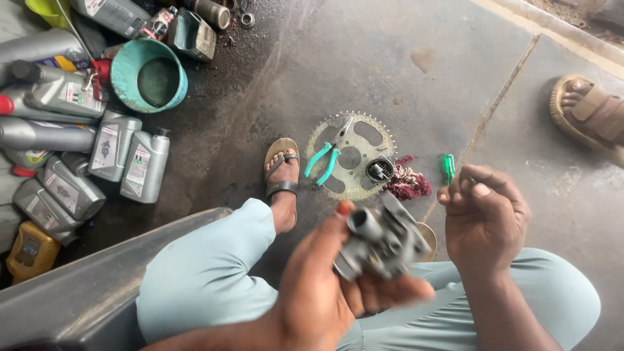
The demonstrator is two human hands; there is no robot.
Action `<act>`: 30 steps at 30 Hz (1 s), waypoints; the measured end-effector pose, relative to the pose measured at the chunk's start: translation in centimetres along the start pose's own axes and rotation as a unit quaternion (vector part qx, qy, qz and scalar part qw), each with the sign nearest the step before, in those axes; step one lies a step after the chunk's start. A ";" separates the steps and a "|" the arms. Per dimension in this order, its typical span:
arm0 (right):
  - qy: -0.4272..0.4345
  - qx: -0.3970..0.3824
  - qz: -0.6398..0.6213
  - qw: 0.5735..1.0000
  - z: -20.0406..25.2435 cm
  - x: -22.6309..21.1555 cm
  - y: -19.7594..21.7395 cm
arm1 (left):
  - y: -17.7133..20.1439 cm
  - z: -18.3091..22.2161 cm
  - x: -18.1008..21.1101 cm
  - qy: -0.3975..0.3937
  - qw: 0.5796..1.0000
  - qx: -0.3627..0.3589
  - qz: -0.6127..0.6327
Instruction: Cleaning and repairing a motorcycle carburetor using tools.
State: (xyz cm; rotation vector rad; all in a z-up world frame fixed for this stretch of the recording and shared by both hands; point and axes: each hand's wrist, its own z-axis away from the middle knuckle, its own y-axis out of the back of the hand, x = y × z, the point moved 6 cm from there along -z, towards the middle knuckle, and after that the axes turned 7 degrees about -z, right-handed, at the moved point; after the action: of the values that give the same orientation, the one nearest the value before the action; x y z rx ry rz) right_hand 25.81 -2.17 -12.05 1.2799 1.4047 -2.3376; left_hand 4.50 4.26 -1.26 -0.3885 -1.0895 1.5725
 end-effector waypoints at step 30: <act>0.061 -0.152 0.254 0.953 4.1 -1.3 -4.4 | 6.3 -3.9 0.6 0.058 0.973 0.191 -0.114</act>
State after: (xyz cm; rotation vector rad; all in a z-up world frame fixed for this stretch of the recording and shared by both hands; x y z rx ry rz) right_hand 21.99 -3.29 -7.29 1.4910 1.2177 -1.6651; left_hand 3.41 6.80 -8.18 -0.0895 -0.6933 1.4918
